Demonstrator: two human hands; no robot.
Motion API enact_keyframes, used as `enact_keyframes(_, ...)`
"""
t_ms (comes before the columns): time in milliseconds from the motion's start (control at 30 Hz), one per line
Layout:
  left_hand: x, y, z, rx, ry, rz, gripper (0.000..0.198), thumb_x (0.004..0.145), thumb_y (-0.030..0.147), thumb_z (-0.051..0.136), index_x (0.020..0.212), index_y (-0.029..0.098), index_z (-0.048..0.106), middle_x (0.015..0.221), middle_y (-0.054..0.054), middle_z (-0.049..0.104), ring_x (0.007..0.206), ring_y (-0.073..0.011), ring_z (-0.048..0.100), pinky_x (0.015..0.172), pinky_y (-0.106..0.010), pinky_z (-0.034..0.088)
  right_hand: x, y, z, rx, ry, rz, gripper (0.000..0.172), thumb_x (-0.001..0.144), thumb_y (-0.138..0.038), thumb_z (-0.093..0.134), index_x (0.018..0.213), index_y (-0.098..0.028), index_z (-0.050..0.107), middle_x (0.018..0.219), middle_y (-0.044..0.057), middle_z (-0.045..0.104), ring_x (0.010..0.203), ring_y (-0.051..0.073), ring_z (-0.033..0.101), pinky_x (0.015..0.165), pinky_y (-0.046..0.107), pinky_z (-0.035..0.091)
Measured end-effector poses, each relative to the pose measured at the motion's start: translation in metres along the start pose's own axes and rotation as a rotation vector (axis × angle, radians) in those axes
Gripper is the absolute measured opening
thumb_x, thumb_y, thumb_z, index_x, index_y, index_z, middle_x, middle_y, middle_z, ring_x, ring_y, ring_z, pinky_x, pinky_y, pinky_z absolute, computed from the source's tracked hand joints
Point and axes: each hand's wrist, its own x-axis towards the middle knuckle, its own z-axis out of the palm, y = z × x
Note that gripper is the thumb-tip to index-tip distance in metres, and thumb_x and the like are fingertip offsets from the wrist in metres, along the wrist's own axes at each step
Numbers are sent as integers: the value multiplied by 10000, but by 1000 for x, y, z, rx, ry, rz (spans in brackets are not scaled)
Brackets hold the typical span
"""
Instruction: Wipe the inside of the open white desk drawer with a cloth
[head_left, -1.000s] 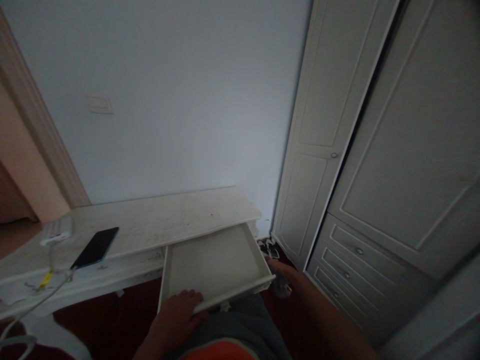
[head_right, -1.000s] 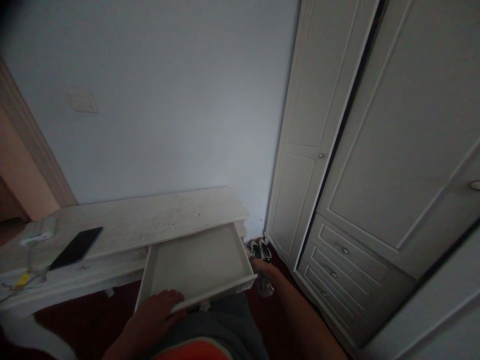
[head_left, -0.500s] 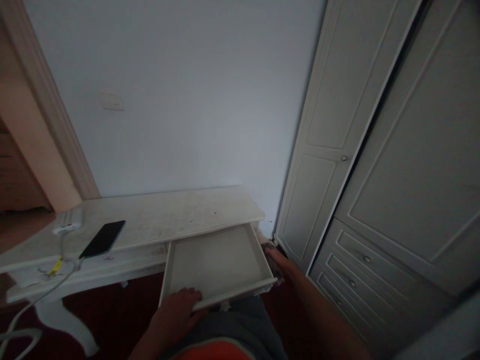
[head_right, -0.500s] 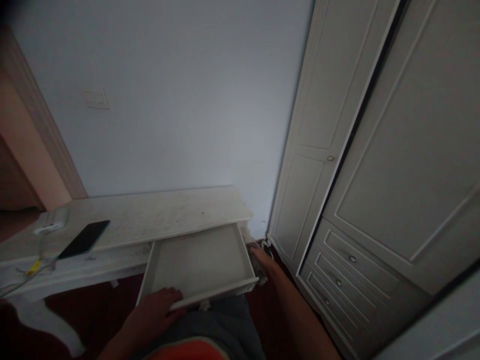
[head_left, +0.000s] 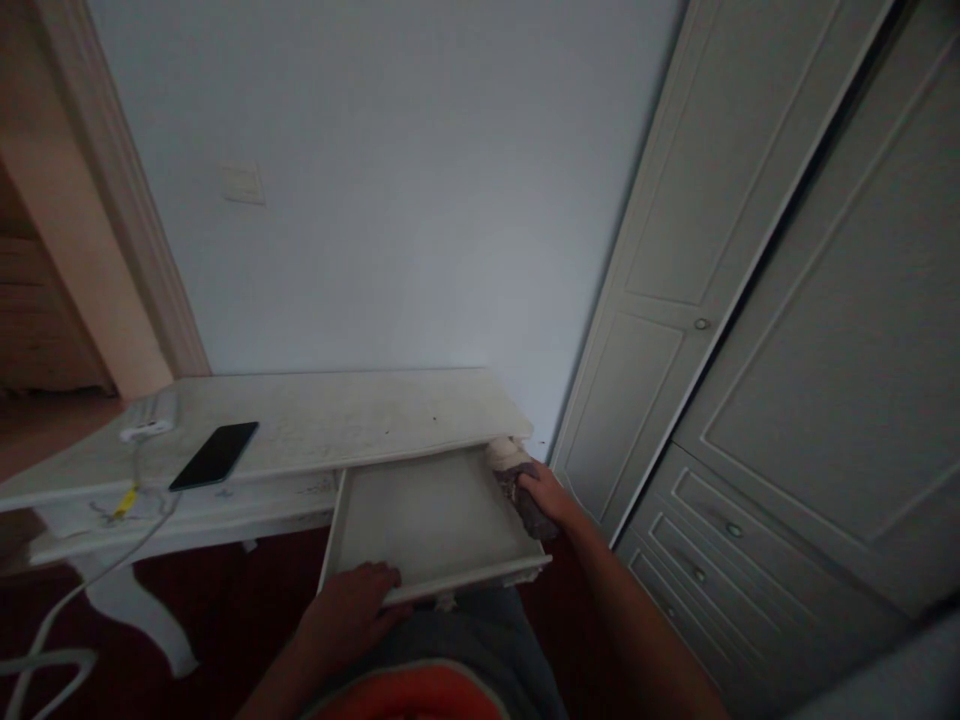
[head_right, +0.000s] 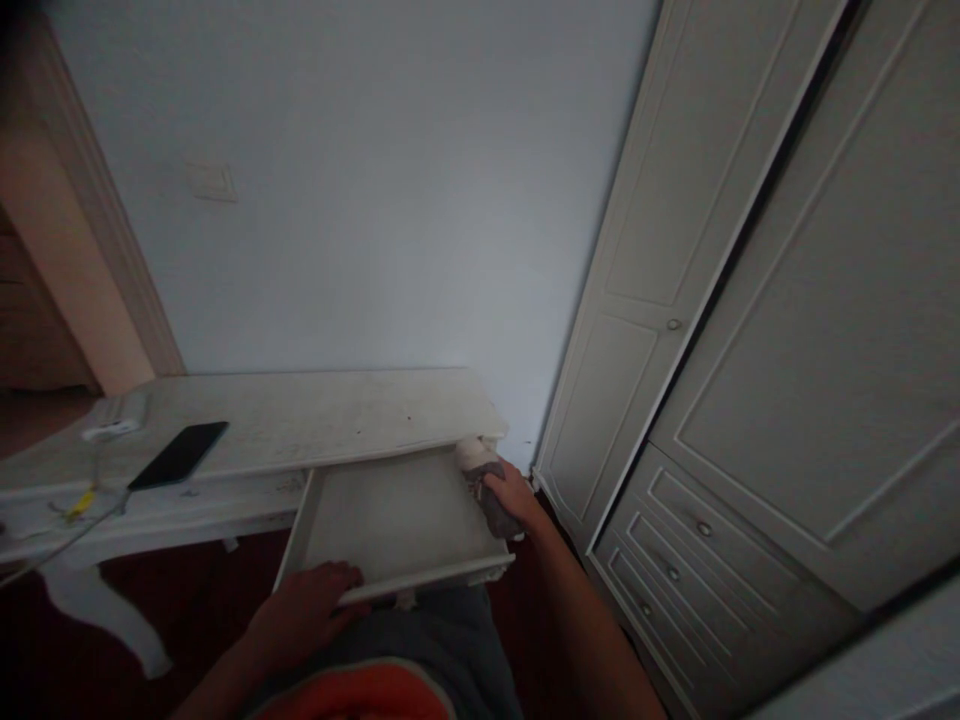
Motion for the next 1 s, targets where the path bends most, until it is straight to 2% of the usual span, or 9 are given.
enact_keyframes(100,-1,3,-4,16,0,9,483,998,572,453,1238,241,710,1254,-113,741,1176,-326,689,1002,-460,520,-25,-16,32,-289,-95,-89,500,662,-401,737,1130,-227,730,1117,93,758,1108,342,636,1013,431,409)
enact_keyframes(233,-3,5,-4,44,24,7,427,1001,553,474,1176,252,720,1212,-100,753,1128,-316,711,960,-437,534,-58,-33,87,-756,-293,-304,470,728,-446,724,1152,-243,708,1047,92,754,979,313,672,886,378,432)
enact_keyframes(367,-4,5,2,79,35,16,452,1035,551,423,1150,237,728,1166,-111,773,1125,-330,716,961,-452,526,-65,-55,119,-461,-238,-345,299,795,-340,617,1070,-240,678,976,29,748,896,233,667,793,290,436)
enact_keyframes(433,-3,4,4,95,26,30,470,1044,557,406,1122,233,738,1133,-119,783,1106,-343,725,948,-464,528,-66,-68,114,-294,-204,-395,321,790,-299,583,1092,-228,668,1004,27,748,897,218,658,801,280,447)
enact_keyframes(533,4,1,-2,115,40,46,485,1043,573,406,1074,229,747,1081,-129,791,1068,-349,740,916,-460,538,-72,-80,79,-249,-100,-450,418,784,-298,578,1186,-219,659,1131,57,741,989,236,650,876,305,458)
enact_keyframes(667,23,-7,-21,163,77,64,449,1049,522,401,1067,231,742,1038,-135,799,1031,-339,756,884,-440,549,-76,-71,15,-608,122,-290,439,820,-371,621,1229,-214,644,1159,108,720,1059,289,643,893,343,441)
enact_keyframes(767,34,-10,-30,193,84,72,434,1043,505,404,1086,234,740,1030,-138,801,1009,-337,762,875,-442,557,-72,-53,2,-772,191,-105,399,883,-397,595,1229,-203,632,1138,128,710,1038,297,655,851,344,435)
enact_keyframes(867,41,-11,-30,179,86,91,438,1030,526,418,1069,239,746,1020,-134,801,996,-339,763,876,-450,564,-68,-44,43,-741,250,-77,382,876,-366,612,1223,-206,622,1171,133,693,1074,295,643,878,353,435)
enact_keyframes(1000,44,-16,-24,134,84,69,386,1005,475,472,1172,253,741,1150,-132,794,1102,-334,735,960,-448,548,-77,-56,144,-625,189,-321,398,792,-363,682,1156,-216,619,1097,103,678,1011,292,614,865,368,443)
